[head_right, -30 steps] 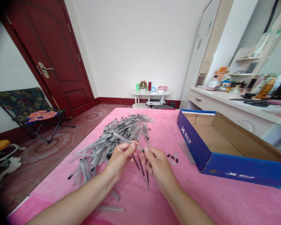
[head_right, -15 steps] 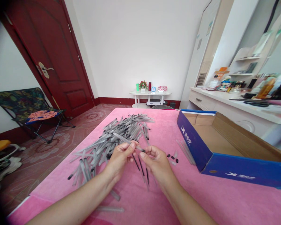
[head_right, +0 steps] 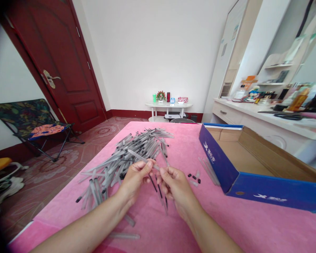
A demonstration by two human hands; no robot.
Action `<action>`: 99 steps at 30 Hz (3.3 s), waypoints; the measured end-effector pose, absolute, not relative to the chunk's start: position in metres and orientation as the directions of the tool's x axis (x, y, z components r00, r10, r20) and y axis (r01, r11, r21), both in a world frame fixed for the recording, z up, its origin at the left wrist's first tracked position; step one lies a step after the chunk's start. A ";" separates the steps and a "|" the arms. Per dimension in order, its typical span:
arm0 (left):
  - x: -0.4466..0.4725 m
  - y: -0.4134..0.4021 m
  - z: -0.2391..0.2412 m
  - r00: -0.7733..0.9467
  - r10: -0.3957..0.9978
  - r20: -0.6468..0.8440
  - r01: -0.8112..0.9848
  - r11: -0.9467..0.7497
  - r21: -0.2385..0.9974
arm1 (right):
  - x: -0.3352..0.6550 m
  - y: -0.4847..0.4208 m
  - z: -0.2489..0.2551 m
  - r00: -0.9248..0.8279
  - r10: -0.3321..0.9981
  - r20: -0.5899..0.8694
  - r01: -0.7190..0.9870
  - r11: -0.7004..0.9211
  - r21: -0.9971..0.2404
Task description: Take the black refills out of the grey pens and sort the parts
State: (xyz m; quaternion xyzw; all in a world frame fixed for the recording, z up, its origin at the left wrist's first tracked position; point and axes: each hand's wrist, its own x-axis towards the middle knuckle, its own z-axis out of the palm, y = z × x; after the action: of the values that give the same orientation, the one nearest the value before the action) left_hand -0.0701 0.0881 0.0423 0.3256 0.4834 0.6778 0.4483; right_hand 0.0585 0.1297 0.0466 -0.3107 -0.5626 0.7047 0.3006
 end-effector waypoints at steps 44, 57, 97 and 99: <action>-0.142 0.110 0.049 -0.618 0.774 -0.137 -0.519 -0.271 0.811 | 0.104 0.160 0.100 -0.540 0.831 0.132 0.503 0.445 -0.741; -0.110 0.099 0.054 -0.451 0.889 -0.073 -0.441 -0.151 0.885 | 0.091 0.138 0.099 -0.598 0.796 0.097 0.729 0.590 -0.348; -0.067 0.085 0.039 -0.092 0.978 -0.189 -0.267 0.159 0.951 | 0.155 0.226 0.073 -0.065 0.995 0.073 0.990 0.056 0.126; -0.067 0.085 0.039 -0.087 0.977 -0.195 -0.264 0.166 0.950 | 0.157 0.228 0.071 -0.066 0.995 0.074 0.991 0.056 0.125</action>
State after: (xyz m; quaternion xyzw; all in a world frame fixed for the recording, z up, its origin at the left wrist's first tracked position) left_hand -0.0670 0.0854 0.0386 0.3547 0.5023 0.5397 0.5750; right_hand 0.1571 0.2276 0.0707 -0.6832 -0.7266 -0.0710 -0.0159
